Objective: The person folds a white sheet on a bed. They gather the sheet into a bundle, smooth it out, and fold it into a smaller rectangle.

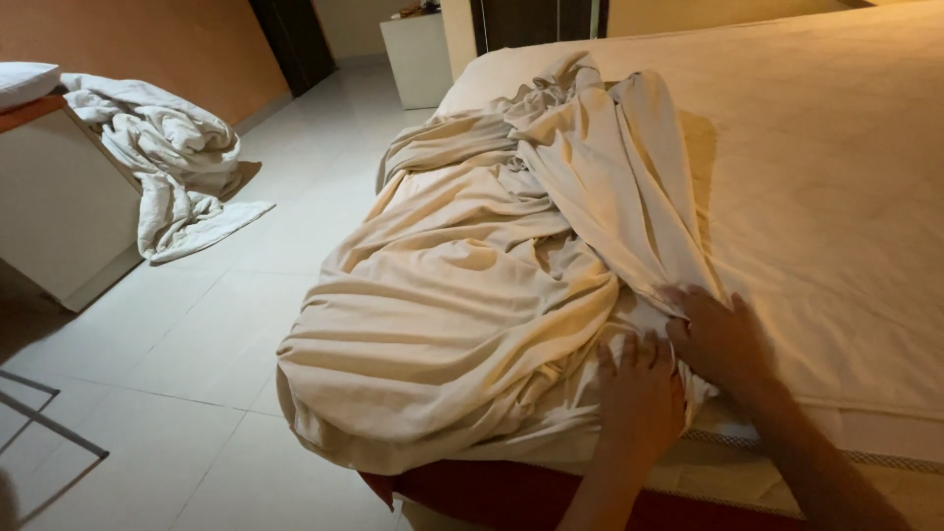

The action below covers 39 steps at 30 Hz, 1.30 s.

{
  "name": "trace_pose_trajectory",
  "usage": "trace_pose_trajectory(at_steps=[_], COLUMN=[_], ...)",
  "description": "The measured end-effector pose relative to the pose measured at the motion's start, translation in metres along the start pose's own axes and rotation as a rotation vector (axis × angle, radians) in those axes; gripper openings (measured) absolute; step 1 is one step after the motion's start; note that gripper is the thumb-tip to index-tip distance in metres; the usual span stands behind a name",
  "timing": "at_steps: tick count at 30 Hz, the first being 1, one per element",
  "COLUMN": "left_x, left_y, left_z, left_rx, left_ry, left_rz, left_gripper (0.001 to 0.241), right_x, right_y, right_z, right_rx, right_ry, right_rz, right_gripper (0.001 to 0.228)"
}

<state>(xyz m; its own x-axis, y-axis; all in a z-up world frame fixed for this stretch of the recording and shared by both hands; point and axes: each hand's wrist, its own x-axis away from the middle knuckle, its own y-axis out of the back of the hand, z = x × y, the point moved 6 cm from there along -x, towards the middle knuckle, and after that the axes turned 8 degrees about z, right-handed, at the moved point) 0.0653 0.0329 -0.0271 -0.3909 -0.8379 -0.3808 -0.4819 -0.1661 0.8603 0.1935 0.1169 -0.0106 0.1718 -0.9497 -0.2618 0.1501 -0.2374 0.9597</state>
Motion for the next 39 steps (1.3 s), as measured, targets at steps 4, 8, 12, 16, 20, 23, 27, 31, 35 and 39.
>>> trace_pose_trajectory(at_steps=[4, 8, 12, 16, 20, 23, 27, 31, 35, 39], left_x=[-0.002, 0.002, 0.002, 0.003, 0.001, -0.001, -0.004, 0.001, 0.0, 0.008], left_y=[0.024, 0.044, 0.048, 0.051, 0.051, 0.047, 0.035, 0.043, 0.033, 0.011], left_z=[-0.003, 0.002, 0.019, 0.017, 0.019, 0.023, 0.025, 0.017, 0.006, -0.007], left_rx=[-0.018, -0.137, 0.058, 0.116, 0.089, 0.101, 0.058, 0.054, 0.076, 0.11], left_ry=[0.035, 0.063, 0.098, 0.12, 0.165, 0.173, 0.155, 0.135, 0.099, 0.069], left_rz=[-0.134, -0.276, -0.211, -0.187, -0.141, -0.132, -0.062, -0.017, -0.044, -0.064], left_gripper=[0.057, 0.062, 0.062, 0.061, 0.079, 0.079, 0.071, 0.069, 0.071, 0.073], right_x=[0.005, 0.002, -0.008, -0.002, -0.006, -0.009, -0.007, 0.001, 0.011, 0.025], right_y=[0.046, 0.028, 0.009, 0.003, -0.006, -0.017, -0.024, -0.023, -0.017, -0.011], right_z=[0.027, 0.029, 0.023, 0.023, 0.019, 0.016, 0.014, 0.011, 0.012, 0.007], right_rx=[-0.217, -0.232, -0.275, -0.09, -0.02, 0.097, 0.165, 0.174, 0.199, 0.096], right_ry=[0.111, 0.316, 0.189, 0.248, 0.251, 0.214, 0.186, 0.191, 0.239, 0.185], right_rz=[-0.188, -0.293, -0.095, -0.131, -0.114, -0.073, -0.028, -0.053, -0.067, 0.007], right_gripper=[0.064, 0.047, 0.039, 0.047, 0.051, 0.053, 0.053, 0.053, 0.058, 0.062])
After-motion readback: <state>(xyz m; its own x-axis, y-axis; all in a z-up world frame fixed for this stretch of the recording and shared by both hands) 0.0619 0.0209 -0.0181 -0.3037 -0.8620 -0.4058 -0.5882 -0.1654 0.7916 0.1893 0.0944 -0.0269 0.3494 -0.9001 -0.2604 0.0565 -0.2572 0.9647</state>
